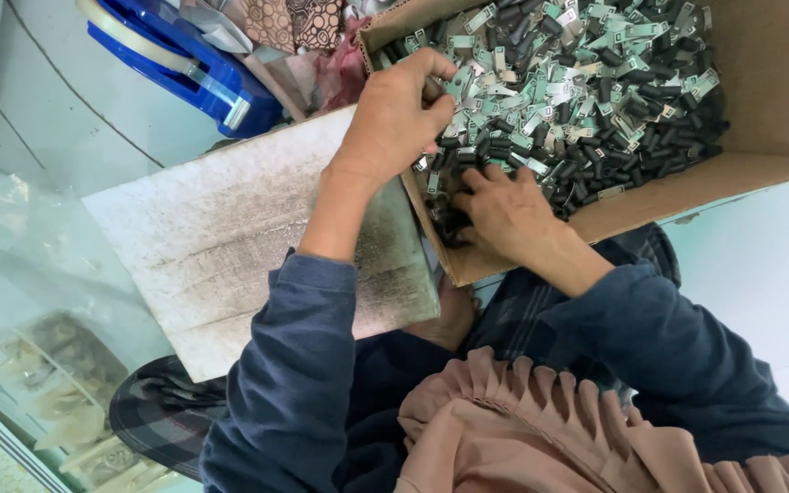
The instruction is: The person is sorting small metal pieces from a large box into smaller plastic bags for packaging or quality control.
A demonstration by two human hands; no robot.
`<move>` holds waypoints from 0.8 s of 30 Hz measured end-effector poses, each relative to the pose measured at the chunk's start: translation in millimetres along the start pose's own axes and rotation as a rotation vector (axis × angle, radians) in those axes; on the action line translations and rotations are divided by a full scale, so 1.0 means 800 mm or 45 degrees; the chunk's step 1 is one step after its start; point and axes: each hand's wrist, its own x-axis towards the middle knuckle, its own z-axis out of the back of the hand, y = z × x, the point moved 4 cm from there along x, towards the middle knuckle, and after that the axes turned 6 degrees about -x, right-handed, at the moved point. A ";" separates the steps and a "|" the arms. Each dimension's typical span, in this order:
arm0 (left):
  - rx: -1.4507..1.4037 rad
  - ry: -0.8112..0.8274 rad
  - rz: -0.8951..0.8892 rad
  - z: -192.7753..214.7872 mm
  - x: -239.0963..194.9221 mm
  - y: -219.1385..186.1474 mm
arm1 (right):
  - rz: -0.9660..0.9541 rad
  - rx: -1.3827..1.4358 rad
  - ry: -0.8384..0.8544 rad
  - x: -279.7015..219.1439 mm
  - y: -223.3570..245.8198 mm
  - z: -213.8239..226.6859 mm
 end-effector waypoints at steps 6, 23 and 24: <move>-0.303 -0.001 0.204 0.005 -0.002 0.006 | -0.104 0.119 0.078 -0.020 -0.042 -0.022; -0.358 -0.010 0.137 0.005 -0.001 0.005 | -0.131 0.274 0.063 -0.082 -0.096 -0.012; -0.357 -0.010 0.136 0.007 -0.002 0.003 | -0.132 0.274 0.062 -0.085 -0.102 -0.011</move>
